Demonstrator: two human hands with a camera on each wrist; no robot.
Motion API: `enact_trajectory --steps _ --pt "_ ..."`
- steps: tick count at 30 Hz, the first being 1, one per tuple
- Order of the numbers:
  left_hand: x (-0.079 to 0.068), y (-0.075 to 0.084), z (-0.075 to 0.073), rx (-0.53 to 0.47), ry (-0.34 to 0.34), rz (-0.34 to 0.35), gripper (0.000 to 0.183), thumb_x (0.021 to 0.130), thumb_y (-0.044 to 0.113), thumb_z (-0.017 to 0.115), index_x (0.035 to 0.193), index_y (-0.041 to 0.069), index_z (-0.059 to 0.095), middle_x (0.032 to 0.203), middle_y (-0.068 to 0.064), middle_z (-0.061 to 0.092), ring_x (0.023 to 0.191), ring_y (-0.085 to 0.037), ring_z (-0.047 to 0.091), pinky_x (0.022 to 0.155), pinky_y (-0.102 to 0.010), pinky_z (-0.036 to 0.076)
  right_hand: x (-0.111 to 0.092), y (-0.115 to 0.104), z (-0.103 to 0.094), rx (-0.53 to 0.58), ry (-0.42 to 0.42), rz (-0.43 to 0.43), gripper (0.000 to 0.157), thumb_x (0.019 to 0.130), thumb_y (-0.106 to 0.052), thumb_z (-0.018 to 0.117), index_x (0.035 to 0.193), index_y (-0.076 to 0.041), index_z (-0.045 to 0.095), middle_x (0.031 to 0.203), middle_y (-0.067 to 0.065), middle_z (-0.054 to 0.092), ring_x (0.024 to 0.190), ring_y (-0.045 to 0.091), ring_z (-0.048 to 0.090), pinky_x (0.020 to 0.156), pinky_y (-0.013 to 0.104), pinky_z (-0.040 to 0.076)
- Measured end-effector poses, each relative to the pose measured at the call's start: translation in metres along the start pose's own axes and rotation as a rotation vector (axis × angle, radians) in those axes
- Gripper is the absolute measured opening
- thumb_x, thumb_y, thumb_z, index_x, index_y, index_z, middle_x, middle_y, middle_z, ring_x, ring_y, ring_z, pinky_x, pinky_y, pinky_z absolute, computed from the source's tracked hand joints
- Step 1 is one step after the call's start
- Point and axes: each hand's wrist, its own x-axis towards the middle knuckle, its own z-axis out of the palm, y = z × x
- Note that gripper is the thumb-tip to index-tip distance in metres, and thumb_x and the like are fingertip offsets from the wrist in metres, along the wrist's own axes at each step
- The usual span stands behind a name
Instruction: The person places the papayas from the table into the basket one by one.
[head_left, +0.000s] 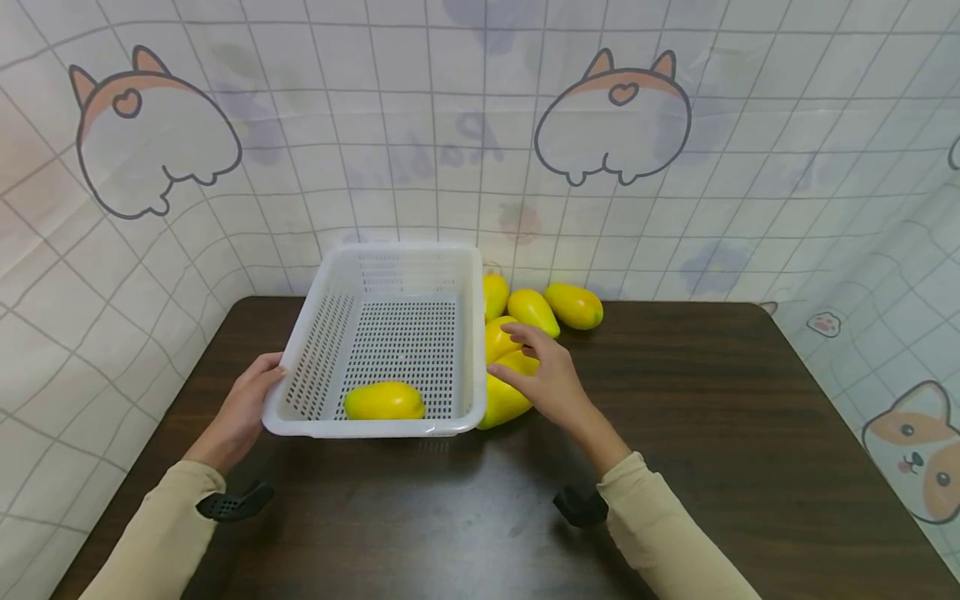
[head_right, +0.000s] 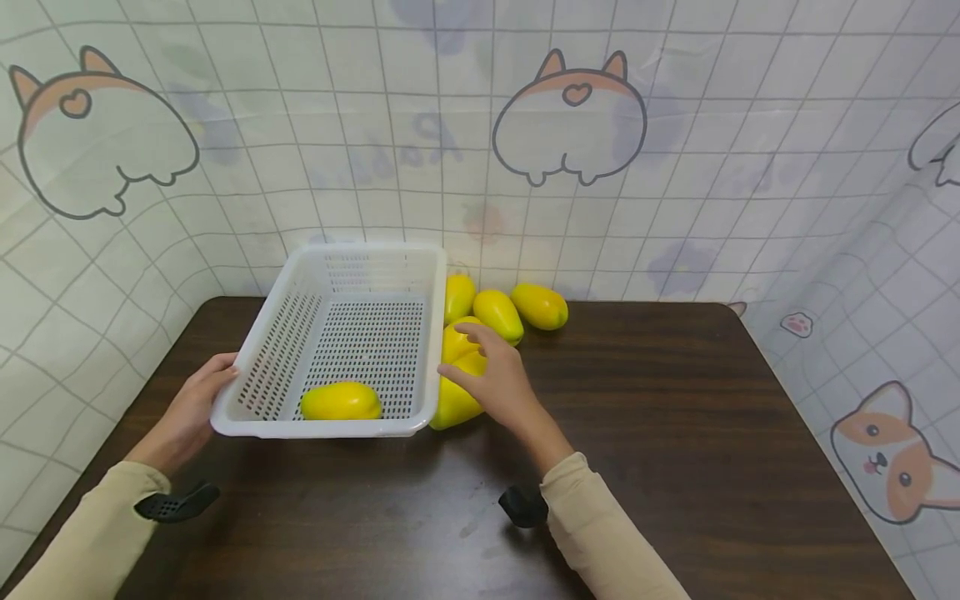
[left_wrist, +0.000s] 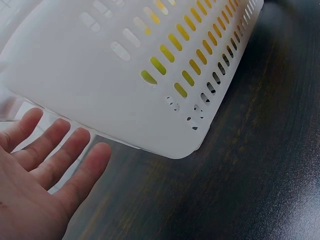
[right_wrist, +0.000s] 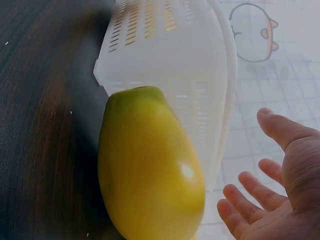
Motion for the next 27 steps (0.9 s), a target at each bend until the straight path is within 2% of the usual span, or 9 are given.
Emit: enact_trajectory --steps 5,16,27 --pt "0.000 0.000 0.001 0.007 -0.004 0.016 0.050 0.105 0.041 0.021 0.144 0.010 0.027 0.138 -0.018 0.038 0.101 -0.002 0.054 0.083 -0.026 0.047 0.000 0.004 -0.001 0.010 0.001 0.008 0.055 0.085 -0.027 0.075 0.133 -0.011 0.053 0.135 0.007 0.057 0.123 0.027 0.053 0.104 0.049 0.043" --pt "0.001 0.000 0.000 0.012 -0.006 0.018 0.051 0.105 0.042 0.021 0.145 0.009 0.026 0.138 -0.019 0.038 0.102 -0.004 0.054 0.084 -0.027 0.047 -0.002 0.012 -0.002 0.030 -0.007 0.039 0.057 0.085 -0.027 0.075 0.134 -0.009 0.052 0.137 0.010 0.055 0.125 0.032 0.052 0.105 0.048 0.042" --pt "0.000 0.000 0.000 0.018 -0.005 0.018 0.052 0.105 0.043 0.022 0.145 0.009 0.025 0.139 -0.019 0.038 0.102 -0.004 0.054 0.084 -0.027 0.047 -0.005 0.018 -0.006 0.038 -0.001 0.032 0.058 0.086 -0.025 0.074 0.135 -0.007 0.051 0.137 0.009 0.054 0.125 0.033 0.052 0.105 0.048 0.042"
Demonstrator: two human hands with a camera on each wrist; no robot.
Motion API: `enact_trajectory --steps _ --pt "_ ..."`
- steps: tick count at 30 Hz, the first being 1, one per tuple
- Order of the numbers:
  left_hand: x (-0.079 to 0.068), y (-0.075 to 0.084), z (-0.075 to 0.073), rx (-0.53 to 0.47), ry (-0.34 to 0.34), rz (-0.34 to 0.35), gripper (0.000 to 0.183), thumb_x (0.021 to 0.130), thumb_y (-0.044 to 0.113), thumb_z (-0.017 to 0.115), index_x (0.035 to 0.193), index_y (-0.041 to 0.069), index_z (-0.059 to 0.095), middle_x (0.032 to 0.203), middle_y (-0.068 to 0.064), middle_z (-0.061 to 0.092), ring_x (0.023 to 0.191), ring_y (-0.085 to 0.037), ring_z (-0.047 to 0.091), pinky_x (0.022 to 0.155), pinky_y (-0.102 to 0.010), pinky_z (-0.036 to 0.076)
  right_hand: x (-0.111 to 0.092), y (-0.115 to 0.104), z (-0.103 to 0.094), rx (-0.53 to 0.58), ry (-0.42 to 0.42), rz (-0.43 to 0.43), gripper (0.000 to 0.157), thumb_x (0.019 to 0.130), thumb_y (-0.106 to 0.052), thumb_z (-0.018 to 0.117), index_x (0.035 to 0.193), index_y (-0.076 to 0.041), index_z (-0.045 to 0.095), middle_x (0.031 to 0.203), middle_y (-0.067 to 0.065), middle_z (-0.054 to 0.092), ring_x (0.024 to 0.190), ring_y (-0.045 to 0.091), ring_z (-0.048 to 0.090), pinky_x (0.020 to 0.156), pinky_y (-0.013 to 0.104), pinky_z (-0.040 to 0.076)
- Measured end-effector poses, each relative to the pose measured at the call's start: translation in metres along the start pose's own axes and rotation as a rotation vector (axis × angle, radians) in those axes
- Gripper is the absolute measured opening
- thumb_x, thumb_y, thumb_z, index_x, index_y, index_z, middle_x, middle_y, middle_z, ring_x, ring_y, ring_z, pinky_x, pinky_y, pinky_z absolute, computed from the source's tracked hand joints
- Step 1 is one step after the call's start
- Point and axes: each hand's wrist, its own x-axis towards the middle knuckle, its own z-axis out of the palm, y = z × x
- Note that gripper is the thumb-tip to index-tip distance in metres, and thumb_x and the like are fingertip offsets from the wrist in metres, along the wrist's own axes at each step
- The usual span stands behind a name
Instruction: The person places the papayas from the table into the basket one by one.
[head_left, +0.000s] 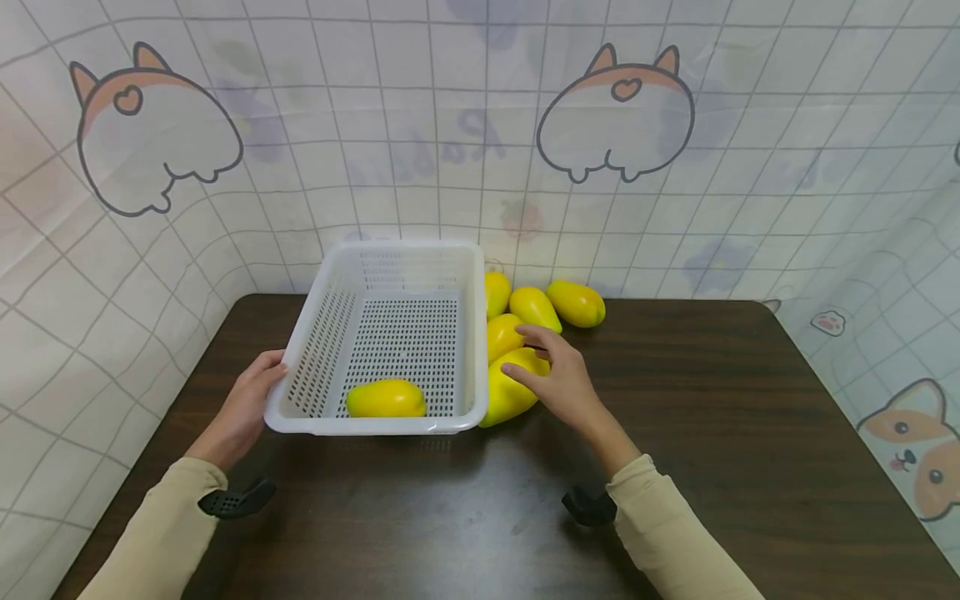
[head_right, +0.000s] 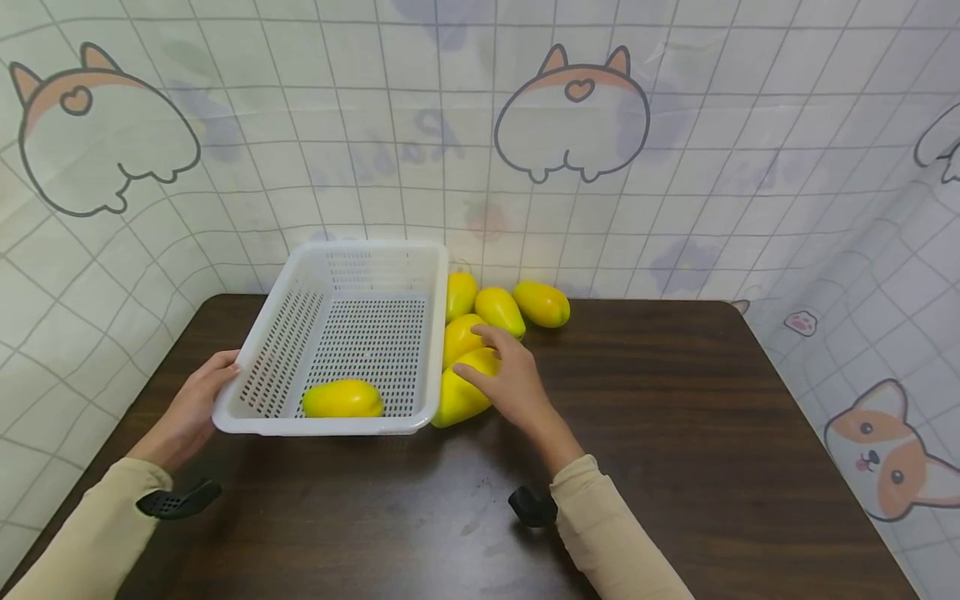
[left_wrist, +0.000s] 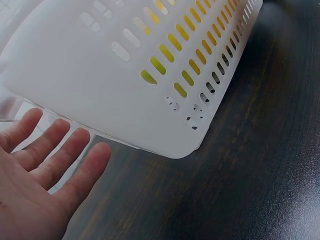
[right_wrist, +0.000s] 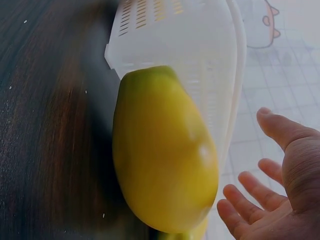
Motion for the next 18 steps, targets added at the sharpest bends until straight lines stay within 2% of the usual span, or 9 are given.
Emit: enact_trajectory --steps 12,18 --pt "0.001 0.000 0.000 -0.014 0.003 -0.011 0.051 0.105 0.043 0.022 0.144 0.010 0.026 0.133 -0.013 0.042 0.102 -0.004 0.054 0.084 -0.028 0.046 -0.003 0.007 -0.005 -0.009 0.012 0.017 0.058 0.086 -0.026 0.073 0.136 -0.006 0.050 0.138 0.010 0.054 0.127 0.029 0.050 0.105 0.050 0.041" --pt "0.000 -0.001 0.000 -0.015 0.003 -0.012 0.051 0.105 0.044 0.022 0.144 0.012 0.027 0.137 -0.016 0.039 0.102 -0.005 0.054 0.085 -0.028 0.047 -0.004 0.011 -0.006 -0.011 0.012 0.022 0.058 0.086 -0.026 0.073 0.136 -0.007 0.050 0.138 0.010 0.053 0.127 0.029 0.050 0.105 0.050 0.041"
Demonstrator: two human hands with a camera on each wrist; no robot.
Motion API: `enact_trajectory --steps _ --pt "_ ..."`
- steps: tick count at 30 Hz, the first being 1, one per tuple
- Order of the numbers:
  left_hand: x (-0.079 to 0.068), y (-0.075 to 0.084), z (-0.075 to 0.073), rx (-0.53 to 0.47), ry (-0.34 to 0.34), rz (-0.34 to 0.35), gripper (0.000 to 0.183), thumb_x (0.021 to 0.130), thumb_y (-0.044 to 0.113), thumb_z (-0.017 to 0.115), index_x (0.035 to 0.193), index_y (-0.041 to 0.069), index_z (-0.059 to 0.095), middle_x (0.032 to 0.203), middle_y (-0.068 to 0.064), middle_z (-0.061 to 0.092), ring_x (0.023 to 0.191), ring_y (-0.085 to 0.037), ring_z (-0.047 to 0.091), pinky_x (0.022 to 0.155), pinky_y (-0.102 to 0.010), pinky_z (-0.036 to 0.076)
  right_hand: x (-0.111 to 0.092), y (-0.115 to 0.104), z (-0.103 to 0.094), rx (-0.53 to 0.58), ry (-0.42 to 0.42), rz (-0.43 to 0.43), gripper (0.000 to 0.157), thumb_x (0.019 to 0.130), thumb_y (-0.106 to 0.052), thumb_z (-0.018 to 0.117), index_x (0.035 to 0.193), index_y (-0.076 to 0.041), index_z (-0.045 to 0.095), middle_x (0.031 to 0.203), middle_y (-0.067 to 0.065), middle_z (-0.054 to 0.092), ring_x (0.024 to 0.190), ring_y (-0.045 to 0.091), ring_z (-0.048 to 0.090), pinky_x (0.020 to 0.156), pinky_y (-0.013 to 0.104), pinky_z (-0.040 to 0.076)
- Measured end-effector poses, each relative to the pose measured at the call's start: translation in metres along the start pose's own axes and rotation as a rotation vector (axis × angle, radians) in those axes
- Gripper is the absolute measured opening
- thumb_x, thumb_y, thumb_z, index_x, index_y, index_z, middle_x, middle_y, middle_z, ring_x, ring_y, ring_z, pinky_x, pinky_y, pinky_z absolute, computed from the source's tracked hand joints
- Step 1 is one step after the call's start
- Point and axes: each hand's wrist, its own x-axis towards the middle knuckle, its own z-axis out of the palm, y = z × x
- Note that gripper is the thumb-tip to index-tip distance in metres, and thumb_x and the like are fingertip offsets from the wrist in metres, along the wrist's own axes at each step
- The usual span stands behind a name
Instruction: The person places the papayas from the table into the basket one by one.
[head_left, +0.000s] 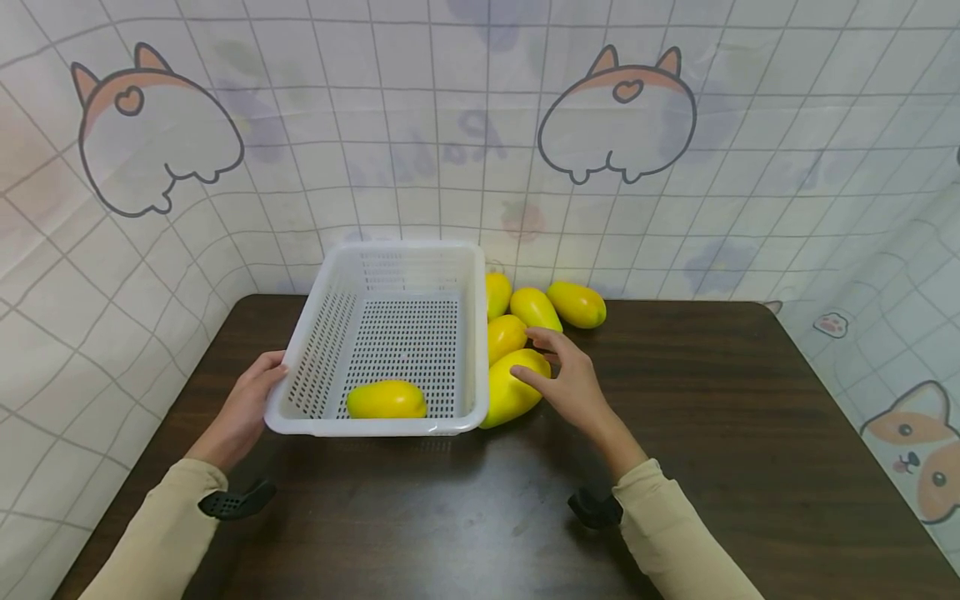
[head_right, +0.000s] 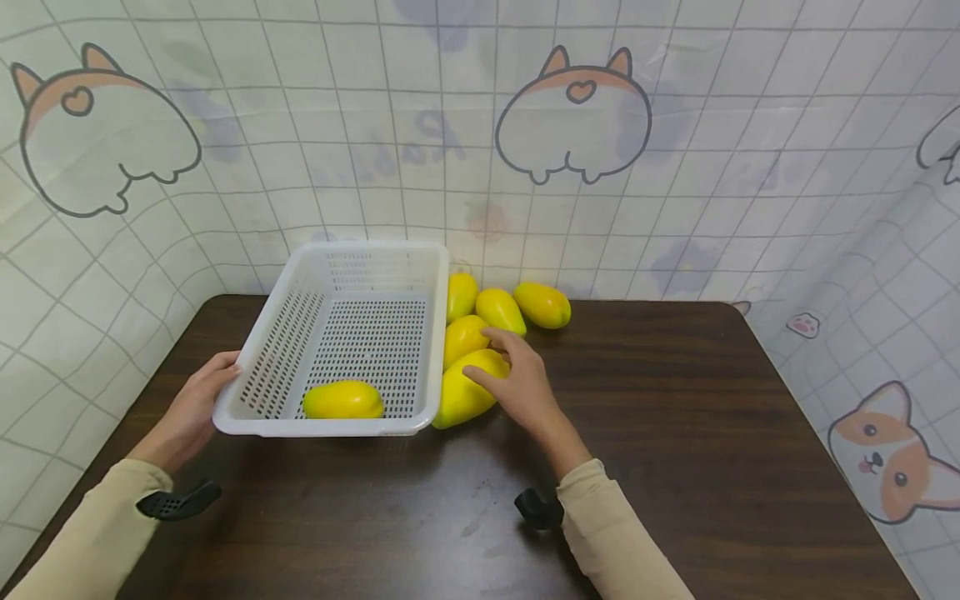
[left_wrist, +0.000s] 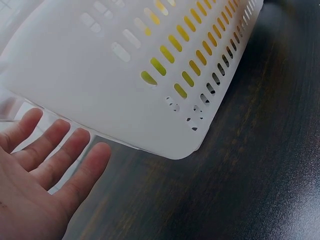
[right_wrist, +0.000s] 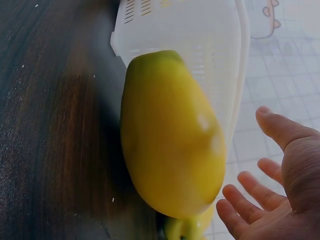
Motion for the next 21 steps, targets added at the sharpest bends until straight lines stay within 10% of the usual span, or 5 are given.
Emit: enact_trajectory --steps 21 --pt "-0.001 0.000 0.000 0.011 -0.002 0.002 0.052 0.105 0.043 0.022 0.146 0.011 0.025 0.139 -0.018 0.038 0.102 -0.005 0.054 0.085 -0.028 0.047 -0.004 0.012 -0.001 -0.010 -0.016 0.048 0.059 0.085 -0.029 0.074 0.136 -0.012 0.050 0.140 0.008 0.051 0.129 0.030 0.049 0.106 0.050 0.041"
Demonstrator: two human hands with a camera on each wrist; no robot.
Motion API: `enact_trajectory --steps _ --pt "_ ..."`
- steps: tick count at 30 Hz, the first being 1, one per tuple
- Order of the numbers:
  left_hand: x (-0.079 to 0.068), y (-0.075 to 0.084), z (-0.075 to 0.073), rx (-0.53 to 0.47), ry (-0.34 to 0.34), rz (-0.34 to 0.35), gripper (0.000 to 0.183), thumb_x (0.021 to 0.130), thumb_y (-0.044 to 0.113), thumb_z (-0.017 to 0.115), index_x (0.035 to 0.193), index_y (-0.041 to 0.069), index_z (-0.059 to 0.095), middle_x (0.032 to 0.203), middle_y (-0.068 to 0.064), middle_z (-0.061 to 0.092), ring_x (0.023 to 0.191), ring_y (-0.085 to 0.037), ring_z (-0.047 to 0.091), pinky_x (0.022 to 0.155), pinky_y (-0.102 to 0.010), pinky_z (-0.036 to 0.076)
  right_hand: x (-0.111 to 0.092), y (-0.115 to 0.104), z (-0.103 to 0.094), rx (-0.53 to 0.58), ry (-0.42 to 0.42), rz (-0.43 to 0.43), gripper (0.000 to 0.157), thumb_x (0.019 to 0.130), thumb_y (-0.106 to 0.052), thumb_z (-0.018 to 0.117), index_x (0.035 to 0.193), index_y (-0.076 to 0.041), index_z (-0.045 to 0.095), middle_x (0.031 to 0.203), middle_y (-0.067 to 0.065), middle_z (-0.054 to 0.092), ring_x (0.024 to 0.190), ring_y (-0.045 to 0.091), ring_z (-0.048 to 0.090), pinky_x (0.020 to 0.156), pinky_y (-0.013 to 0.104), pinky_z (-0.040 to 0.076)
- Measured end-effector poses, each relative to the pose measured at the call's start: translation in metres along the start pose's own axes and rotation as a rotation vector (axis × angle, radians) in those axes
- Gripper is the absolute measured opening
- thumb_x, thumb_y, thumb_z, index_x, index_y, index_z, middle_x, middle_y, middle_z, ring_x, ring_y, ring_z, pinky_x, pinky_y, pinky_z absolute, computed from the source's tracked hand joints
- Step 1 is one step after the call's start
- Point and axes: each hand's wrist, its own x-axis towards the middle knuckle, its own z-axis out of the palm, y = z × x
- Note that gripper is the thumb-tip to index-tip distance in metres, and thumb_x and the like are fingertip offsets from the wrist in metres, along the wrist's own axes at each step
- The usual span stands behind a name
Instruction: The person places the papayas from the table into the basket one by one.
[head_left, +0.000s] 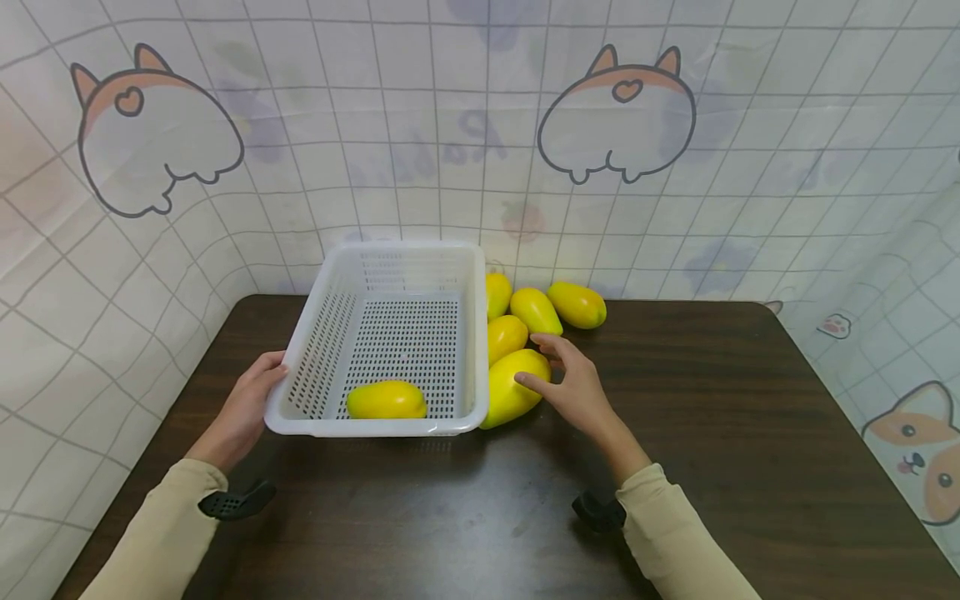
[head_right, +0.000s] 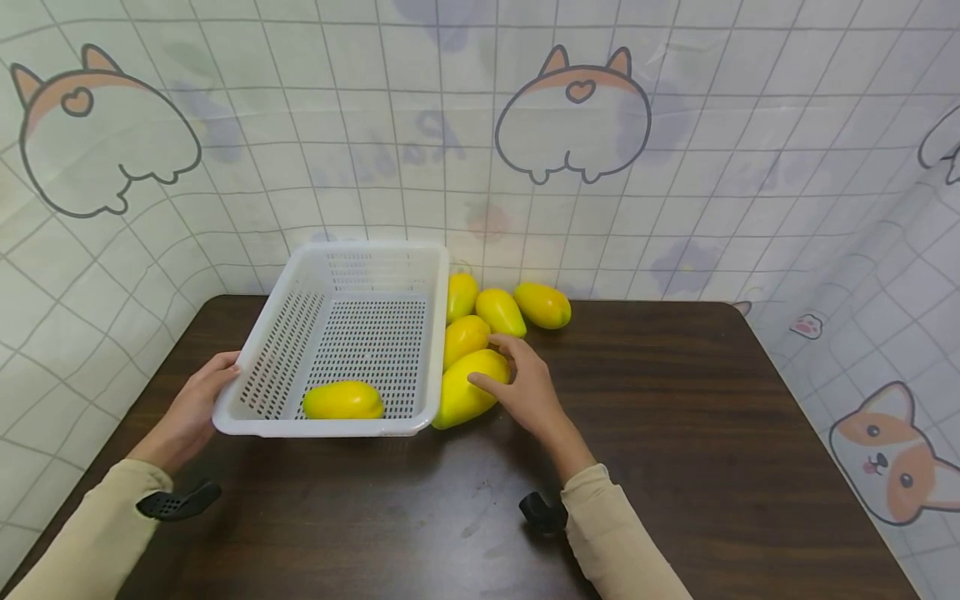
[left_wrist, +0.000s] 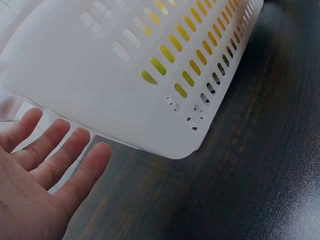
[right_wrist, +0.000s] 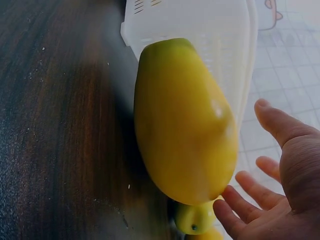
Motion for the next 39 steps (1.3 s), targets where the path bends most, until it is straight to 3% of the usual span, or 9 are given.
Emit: enact_trajectory --steps 14,21,39 --pt "0.000 -0.002 -0.001 -0.010 -0.002 0.000 0.051 0.105 0.044 0.023 0.144 0.012 0.026 0.137 -0.017 0.039 0.102 -0.004 0.055 0.085 -0.028 0.048 -0.001 0.006 0.002 -0.006 -0.026 0.031 0.063 0.084 -0.036 0.074 0.138 -0.017 0.048 0.143 0.007 0.048 0.132 0.032 0.046 0.107 0.050 0.040" --pt "-0.001 -0.001 -0.001 -0.016 -0.004 0.000 0.050 0.105 0.044 0.023 0.143 0.011 0.027 0.136 -0.017 0.039 0.101 -0.004 0.056 0.084 -0.027 0.048 0.001 0.009 0.005 -0.024 -0.029 0.029 0.067 0.084 -0.035 0.074 0.140 -0.010 0.046 0.143 0.009 0.047 0.131 0.033 0.045 0.108 0.050 0.039" --pt "0.001 0.000 -0.001 -0.010 -0.003 -0.003 0.050 0.105 0.043 0.022 0.143 0.012 0.028 0.138 -0.018 0.039 0.102 -0.005 0.055 0.085 -0.026 0.047 0.001 0.014 0.009 -0.060 -0.033 0.039 0.067 0.085 -0.036 0.073 0.140 -0.010 0.046 0.143 0.009 0.048 0.127 0.028 0.048 0.107 0.047 0.041"
